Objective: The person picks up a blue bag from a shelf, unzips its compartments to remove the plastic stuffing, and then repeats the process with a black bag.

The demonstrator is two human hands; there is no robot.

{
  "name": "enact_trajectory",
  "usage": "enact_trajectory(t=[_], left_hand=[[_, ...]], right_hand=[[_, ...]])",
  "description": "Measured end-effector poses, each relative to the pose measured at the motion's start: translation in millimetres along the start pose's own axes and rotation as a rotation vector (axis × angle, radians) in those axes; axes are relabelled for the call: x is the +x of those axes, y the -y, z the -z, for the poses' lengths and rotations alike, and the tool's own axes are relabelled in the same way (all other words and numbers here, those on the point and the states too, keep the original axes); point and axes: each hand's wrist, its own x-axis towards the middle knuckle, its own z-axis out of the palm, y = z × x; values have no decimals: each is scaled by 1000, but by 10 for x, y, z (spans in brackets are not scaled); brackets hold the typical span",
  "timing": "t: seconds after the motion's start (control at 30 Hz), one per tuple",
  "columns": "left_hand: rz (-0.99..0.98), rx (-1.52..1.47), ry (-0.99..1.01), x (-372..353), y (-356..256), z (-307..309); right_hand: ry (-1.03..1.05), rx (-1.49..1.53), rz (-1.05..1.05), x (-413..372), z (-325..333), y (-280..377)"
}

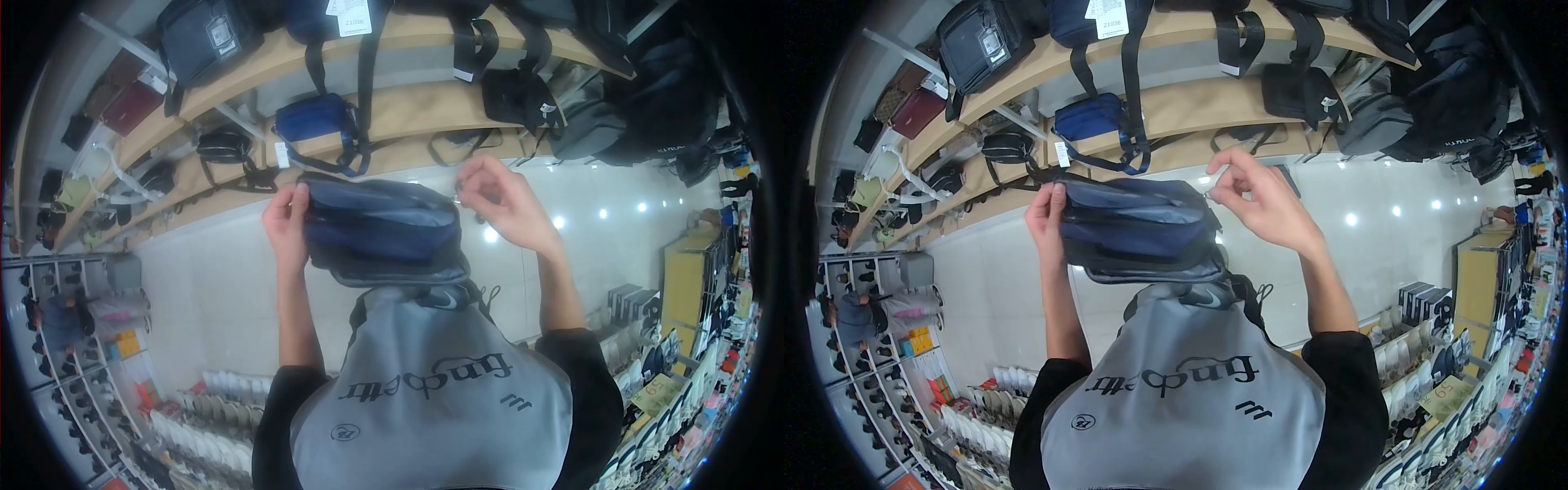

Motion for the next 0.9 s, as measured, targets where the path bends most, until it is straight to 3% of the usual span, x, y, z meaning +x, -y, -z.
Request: enact_trajectory(t=[0.17, 0.3, 0.37, 0.5, 0.53, 0.63, 0.7, 0.77, 0.9], left_hand=[[-64, 191, -21, -69, 23, -188], [-143, 298, -5, -94, 53, -312], [-153, 296, 7, -19, 121, -228], [15, 59, 43, 128, -159, -194], [-82, 45, 55, 161, -154, -179], [-551, 532, 195, 25, -642, -316], [-525, 497, 429, -130, -879, -675], [-649, 563, 505, -127, -793, -942], [-602, 491, 491, -154, -605, -1085]], right_hand=[[139, -39, -3, -71, -79, 295], [189, 183, -84, -1, -216, 115], [98, 400, -119, 19, -160, 67], [-16, 657, -79, 9, -122, 61], [-38, 689, -45, 13, -199, 57], [-80, 708, 2, 68, -410, 67], [-71, 692, 4, 79, -491, 91], [-51, 673, 6, 85, -536, 125], [-52, 669, 15, 56, -472, 189]])
